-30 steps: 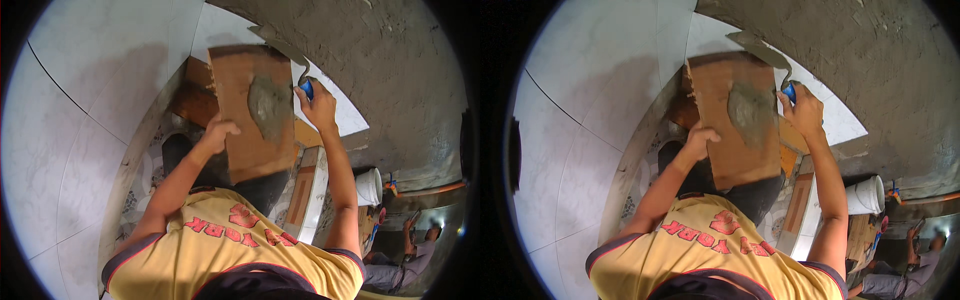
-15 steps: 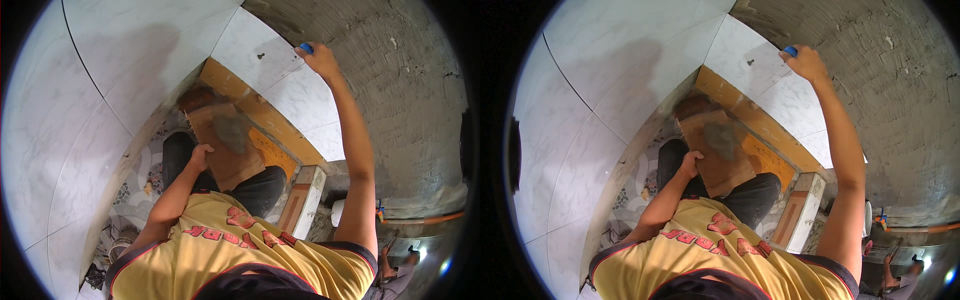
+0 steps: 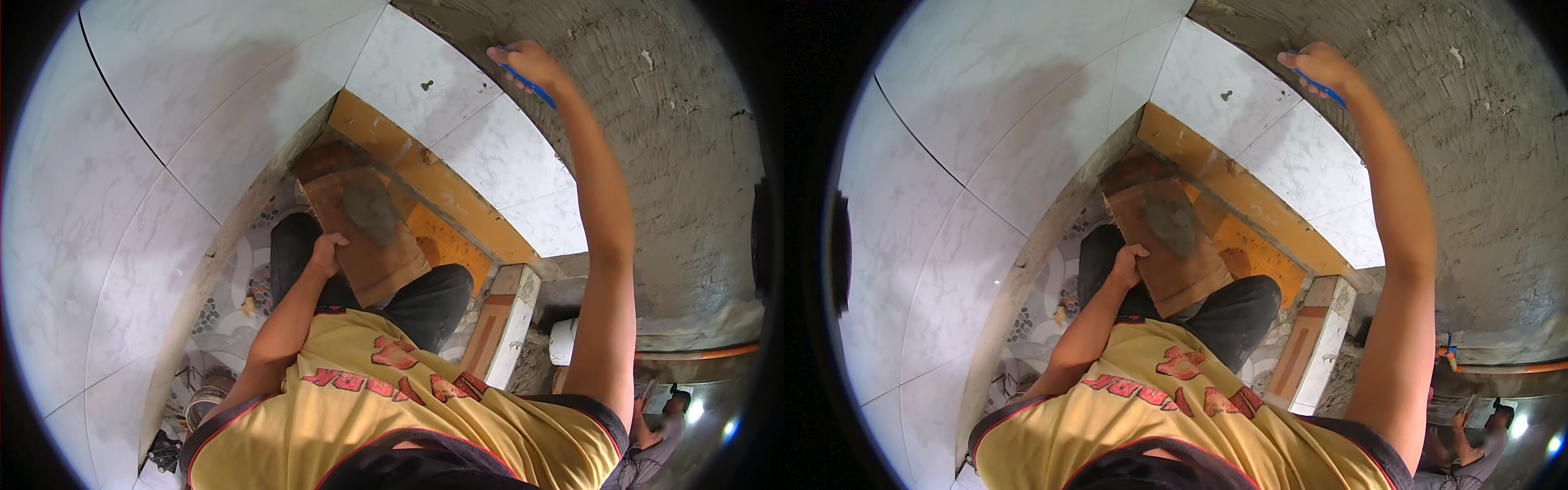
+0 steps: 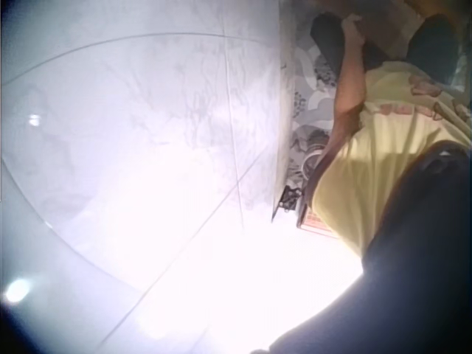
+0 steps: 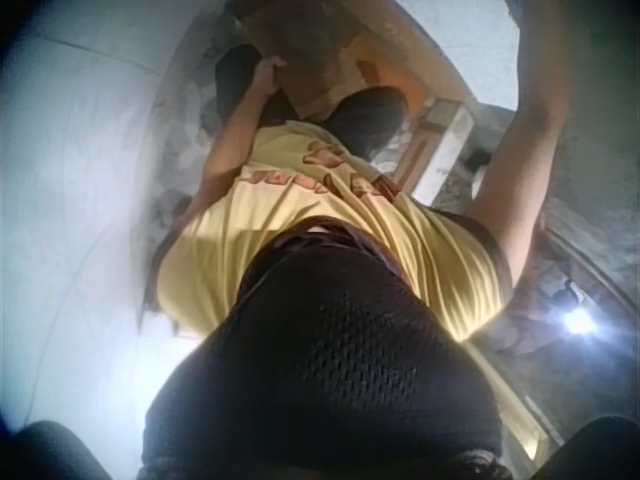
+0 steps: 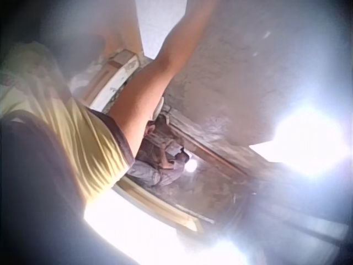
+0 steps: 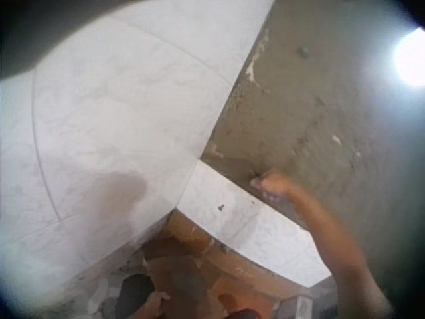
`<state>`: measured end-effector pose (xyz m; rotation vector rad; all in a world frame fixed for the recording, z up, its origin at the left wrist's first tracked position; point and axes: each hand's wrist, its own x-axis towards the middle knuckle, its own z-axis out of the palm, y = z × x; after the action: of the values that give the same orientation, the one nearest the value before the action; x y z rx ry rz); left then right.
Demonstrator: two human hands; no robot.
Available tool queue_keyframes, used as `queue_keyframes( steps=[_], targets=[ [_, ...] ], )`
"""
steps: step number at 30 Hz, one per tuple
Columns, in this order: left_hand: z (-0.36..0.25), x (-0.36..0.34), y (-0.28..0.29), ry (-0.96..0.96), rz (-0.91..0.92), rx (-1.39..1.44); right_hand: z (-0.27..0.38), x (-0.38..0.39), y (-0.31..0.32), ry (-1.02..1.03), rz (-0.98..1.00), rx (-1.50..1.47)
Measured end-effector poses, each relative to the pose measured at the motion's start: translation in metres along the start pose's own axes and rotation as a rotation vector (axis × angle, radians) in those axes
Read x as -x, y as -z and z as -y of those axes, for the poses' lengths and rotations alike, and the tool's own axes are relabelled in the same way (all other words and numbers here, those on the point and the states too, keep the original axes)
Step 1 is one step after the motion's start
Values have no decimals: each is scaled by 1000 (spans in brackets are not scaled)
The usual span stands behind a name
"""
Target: The person applies mortar to a wall using a trowel and then positions a ceramic tile onto the prepared surface.
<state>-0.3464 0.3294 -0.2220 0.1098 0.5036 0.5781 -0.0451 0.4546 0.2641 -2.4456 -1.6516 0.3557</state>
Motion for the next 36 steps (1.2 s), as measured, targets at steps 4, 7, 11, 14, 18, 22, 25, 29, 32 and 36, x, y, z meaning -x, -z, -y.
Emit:
queue_keyframes(
  steps=[4,7,11,14,18,22,25,29,32,36],
  targets=[
    [5,-9,16,22,2,-16,-24,12,-19,123,-270,281],
    [5,-1,8,-3,-33,-29,-46,41,-25,237,-500,398],
    [1,2,9,17,-45,-18,-41,60,-16,97,-247,219],
    [4,0,4,33,-20,-18,-41,52,-3,11,-129,195],
    [6,5,-12,53,-77,-106,-64,32,16,41,-85,63],
    [9,3,2,18,-50,-103,-68,44,36,9,-86,47],
    [5,9,-4,34,-1,-57,-78,65,51,1,-82,186],
    [-14,19,-44,-69,91,-79,-116,119,22,379,-688,482],
    [-29,20,-88,-238,280,-368,-104,182,-16,186,-630,207],
    [-48,28,-184,-210,324,-133,-89,231,-66,140,-227,93]
  ],
)
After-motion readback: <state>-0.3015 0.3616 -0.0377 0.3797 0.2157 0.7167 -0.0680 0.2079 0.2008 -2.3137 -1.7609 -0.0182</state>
